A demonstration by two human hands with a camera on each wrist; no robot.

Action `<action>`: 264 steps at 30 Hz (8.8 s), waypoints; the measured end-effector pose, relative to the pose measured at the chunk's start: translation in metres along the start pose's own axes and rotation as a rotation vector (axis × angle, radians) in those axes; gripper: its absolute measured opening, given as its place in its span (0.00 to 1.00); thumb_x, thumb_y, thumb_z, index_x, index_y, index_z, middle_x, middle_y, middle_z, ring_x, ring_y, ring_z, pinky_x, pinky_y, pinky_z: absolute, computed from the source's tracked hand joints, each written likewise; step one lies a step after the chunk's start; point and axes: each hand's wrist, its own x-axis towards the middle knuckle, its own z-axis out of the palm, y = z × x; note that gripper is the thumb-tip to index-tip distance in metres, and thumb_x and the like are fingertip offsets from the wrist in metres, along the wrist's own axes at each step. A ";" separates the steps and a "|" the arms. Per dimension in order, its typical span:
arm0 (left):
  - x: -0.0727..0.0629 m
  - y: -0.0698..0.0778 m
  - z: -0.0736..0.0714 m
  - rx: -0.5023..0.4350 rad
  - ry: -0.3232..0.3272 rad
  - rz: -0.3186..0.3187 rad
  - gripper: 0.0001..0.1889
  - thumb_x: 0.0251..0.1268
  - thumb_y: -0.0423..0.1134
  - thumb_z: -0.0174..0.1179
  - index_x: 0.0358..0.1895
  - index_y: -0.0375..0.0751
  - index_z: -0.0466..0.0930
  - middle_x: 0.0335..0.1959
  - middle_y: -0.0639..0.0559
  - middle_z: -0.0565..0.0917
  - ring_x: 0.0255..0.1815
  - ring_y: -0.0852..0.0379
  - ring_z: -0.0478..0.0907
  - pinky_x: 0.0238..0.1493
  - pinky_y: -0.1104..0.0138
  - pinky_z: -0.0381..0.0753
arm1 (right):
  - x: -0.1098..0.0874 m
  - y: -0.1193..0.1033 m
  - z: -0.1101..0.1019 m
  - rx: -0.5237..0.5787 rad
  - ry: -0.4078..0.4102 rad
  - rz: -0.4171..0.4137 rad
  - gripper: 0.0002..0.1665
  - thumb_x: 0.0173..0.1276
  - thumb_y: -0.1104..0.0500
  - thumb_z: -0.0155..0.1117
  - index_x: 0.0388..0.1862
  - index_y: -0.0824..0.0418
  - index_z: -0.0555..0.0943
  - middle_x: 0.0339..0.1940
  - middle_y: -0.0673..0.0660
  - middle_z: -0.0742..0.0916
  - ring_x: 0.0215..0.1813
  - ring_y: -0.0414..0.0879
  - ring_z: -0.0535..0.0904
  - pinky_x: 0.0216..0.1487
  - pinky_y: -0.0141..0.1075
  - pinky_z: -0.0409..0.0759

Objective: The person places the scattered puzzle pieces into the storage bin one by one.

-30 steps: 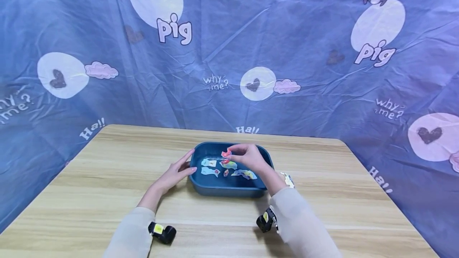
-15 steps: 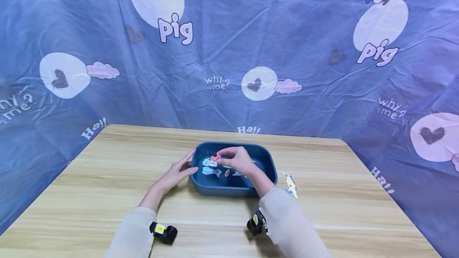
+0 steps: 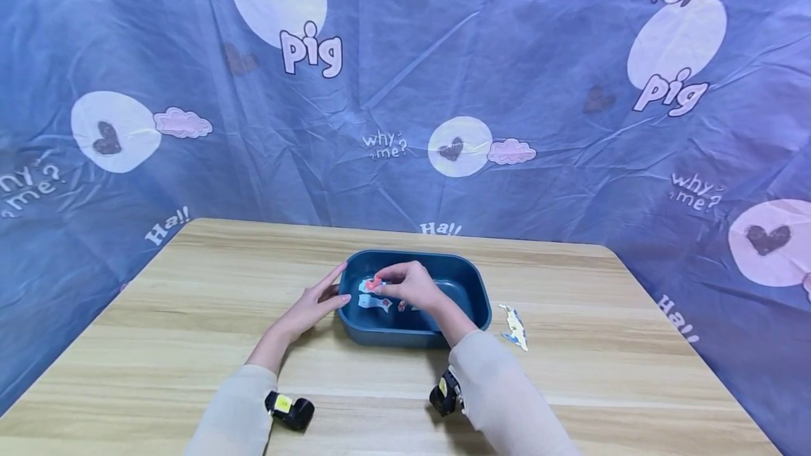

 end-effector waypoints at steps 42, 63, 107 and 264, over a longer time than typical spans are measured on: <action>0.003 -0.006 0.001 -0.038 -0.027 0.041 0.34 0.61 0.41 0.52 0.67 0.47 0.45 0.57 0.33 0.64 0.59 0.45 0.60 0.57 0.52 0.55 | 0.019 0.046 0.020 -0.139 -0.164 -0.001 0.14 0.50 0.60 0.67 0.35 0.66 0.82 0.30 0.52 0.84 0.35 0.39 0.78 0.38 0.29 0.74; 0.014 -0.029 0.000 -0.022 -0.001 0.077 0.34 0.59 0.46 0.53 0.67 0.57 0.47 0.55 0.36 0.67 0.57 0.48 0.63 0.56 0.55 0.58 | 0.018 0.049 0.023 -0.354 -0.197 -0.049 0.16 0.49 0.55 0.68 0.37 0.61 0.83 0.33 0.49 0.84 0.38 0.37 0.75 0.37 0.28 0.72; 0.014 -0.033 -0.001 -0.031 -0.006 0.070 0.33 0.60 0.42 0.52 0.67 0.55 0.47 0.55 0.36 0.67 0.57 0.48 0.63 0.56 0.56 0.59 | 0.020 0.044 0.025 -0.307 -0.232 -0.045 0.15 0.52 0.56 0.65 0.37 0.62 0.83 0.34 0.50 0.83 0.38 0.37 0.76 0.42 0.28 0.71; 0.000 -0.001 0.000 -0.009 0.002 0.017 0.33 0.61 0.41 0.52 0.67 0.49 0.46 0.57 0.34 0.64 0.59 0.45 0.60 0.57 0.53 0.54 | -0.102 0.118 -0.120 -0.685 0.179 0.184 0.06 0.48 0.61 0.66 0.19 0.60 0.78 0.15 0.47 0.74 0.21 0.41 0.66 0.24 0.35 0.66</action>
